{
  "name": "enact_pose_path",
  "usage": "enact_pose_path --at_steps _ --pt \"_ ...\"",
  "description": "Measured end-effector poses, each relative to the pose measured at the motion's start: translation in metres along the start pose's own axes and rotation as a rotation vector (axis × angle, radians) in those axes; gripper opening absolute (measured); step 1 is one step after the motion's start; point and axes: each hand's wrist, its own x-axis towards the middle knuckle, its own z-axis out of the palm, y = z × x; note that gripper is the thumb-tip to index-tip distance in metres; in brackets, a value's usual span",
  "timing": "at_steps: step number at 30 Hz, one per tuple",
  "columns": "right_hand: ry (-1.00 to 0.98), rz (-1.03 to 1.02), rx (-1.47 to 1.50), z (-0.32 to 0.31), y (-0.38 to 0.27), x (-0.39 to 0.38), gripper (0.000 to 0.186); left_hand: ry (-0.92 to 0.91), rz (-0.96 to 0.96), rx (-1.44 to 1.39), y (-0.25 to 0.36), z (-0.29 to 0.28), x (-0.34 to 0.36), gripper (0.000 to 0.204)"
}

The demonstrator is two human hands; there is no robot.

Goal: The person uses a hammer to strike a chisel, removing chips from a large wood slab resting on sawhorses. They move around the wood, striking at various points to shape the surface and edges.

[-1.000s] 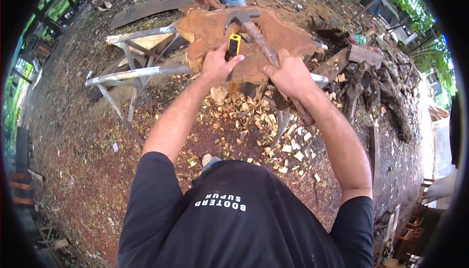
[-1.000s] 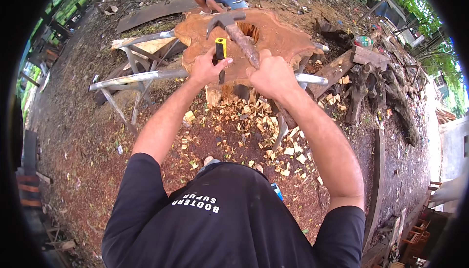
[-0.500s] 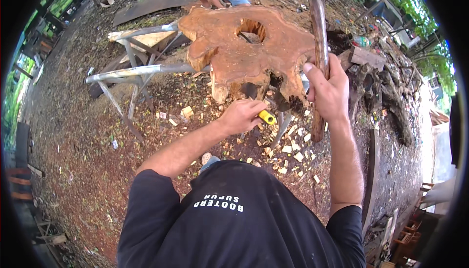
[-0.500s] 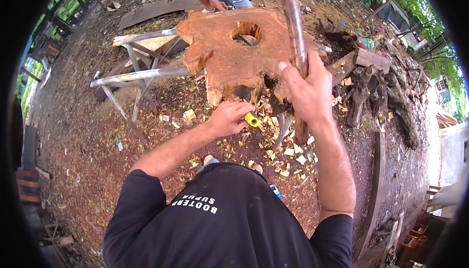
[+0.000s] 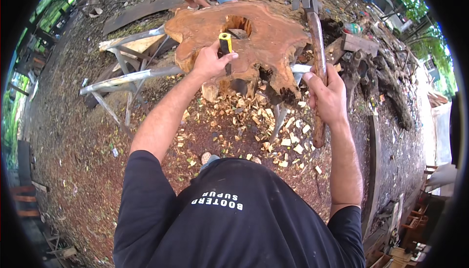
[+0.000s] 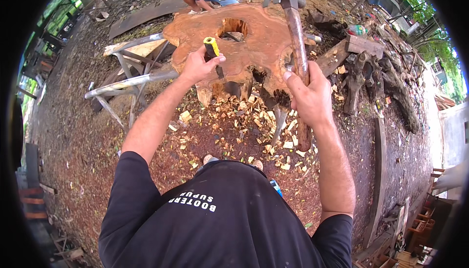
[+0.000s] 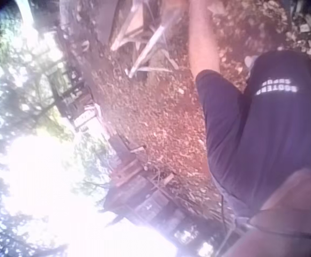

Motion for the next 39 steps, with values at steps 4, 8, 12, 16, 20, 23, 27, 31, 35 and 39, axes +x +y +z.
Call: enact_pose_path --at_steps 4,8,12,16,20,23,27,31,35,39 --pt "-0.003 0.014 -0.042 -0.002 0.0 -0.001 0.027 -0.019 -0.014 0.036 0.006 -0.001 0.003 0.063" --pt "-0.04 -0.037 -0.103 -0.003 -0.023 0.005 0.029 -0.04 -0.011 0.048 0.016 0.001 0.006 0.054" --pt "-0.007 -0.2 -0.223 -0.005 -0.069 0.02 0.033 -0.003 0.021 0.136 0.017 0.007 0.011 0.057" --pt "0.031 -0.283 -0.232 0.021 -0.088 0.032 0.032 -0.042 -0.003 0.106 0.012 0.001 0.019 0.062" --pt "-0.27 -0.148 -0.662 0.063 -0.013 0.053 0.042 -0.044 0.018 0.166 0.013 0.009 0.028 0.064" --pt "-0.362 -0.042 -0.674 0.064 -0.012 0.067 0.05 -0.032 0.033 0.174 0.009 0.012 0.021 0.064" --pt "-0.249 -0.061 -0.487 0.036 -0.067 0.061 0.048 -0.019 0.002 0.136 0.008 0.013 0.022 0.064" --pt "0.103 -0.302 -0.283 0.016 -0.119 0.058 0.037 -0.02 -0.013 0.134 0.005 0.009 0.018 0.065" --pt "0.038 -0.095 -0.498 0.047 -0.098 0.051 0.046 -0.01 0.022 0.138 0.004 0.015 0.022 0.066" --pt "-0.38 0.022 -0.751 0.079 -0.015 0.063 0.051 -0.019 0.01 0.19 -0.002 0.02 0.021 0.068"
